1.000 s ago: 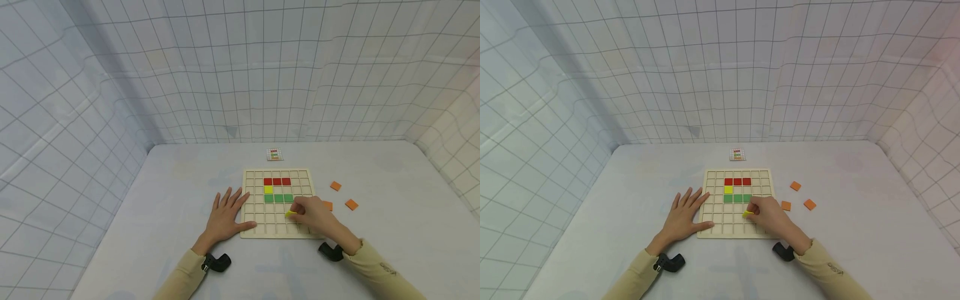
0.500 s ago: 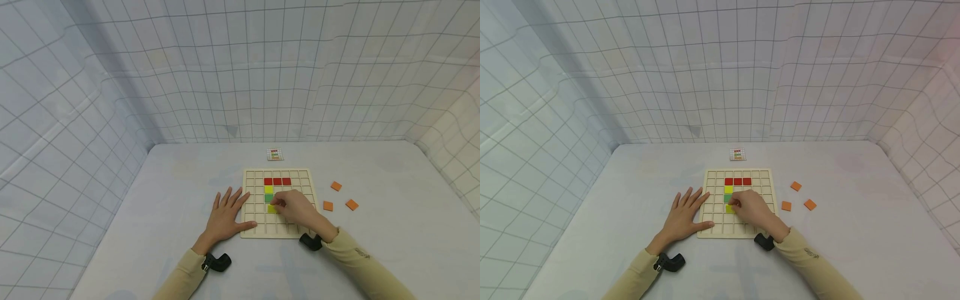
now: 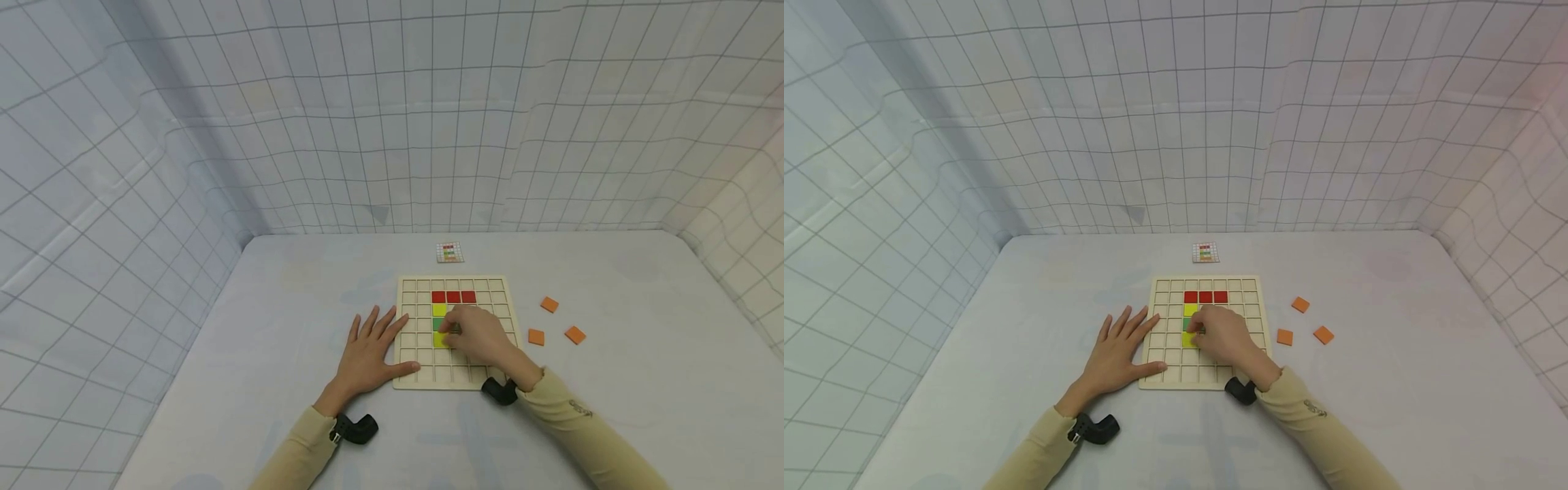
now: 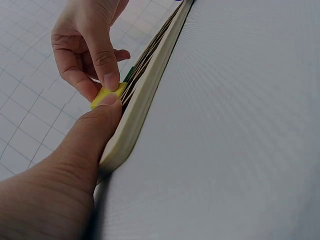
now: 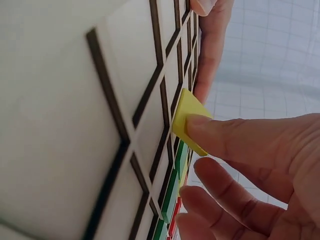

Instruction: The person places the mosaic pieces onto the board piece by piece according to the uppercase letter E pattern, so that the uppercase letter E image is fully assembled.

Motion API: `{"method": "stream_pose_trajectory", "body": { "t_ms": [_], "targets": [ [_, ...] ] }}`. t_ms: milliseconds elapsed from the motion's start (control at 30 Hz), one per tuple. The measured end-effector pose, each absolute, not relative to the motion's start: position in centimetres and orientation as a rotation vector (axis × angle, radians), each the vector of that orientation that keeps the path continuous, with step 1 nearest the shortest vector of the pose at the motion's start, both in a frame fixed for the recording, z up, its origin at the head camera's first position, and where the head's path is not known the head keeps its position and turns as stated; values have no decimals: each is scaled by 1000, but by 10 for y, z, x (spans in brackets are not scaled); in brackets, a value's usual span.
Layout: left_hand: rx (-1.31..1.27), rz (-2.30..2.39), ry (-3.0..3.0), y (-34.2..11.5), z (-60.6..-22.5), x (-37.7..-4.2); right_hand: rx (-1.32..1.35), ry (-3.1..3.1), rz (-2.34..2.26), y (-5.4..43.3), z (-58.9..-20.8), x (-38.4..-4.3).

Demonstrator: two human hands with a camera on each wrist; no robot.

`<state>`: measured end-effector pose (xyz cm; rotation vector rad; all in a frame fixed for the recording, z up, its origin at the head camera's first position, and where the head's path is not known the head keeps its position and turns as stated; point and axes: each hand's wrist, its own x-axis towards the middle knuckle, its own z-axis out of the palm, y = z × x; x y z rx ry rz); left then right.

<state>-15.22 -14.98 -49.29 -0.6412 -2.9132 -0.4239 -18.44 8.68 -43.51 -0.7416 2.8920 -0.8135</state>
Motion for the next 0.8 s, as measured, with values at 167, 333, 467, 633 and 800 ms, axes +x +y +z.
{"method": "stream_pose_trajectory", "body": {
  "t_ms": [167, 333, 467, 633, 800],
  "targets": [
    [-640, -418, -2906, -150, -493, -152, -708, 2913, -715, 85, -433, -182],
    [-631, -408, -2923, -150, -493, -152, -697, 2903, -667, 86, -434, -180],
    [-624, -408, -2935, -149, -493, -152, -704, 2887, -673, 88, -435, -179],
    [-623, -410, -2939, -149, -492, -152, -762, 2872, -661, 93, -435, -177],
    [-626, -405, -2941, -149, -491, -152, -920, 2781, -717, 113, -434, -175]
  ]
}}
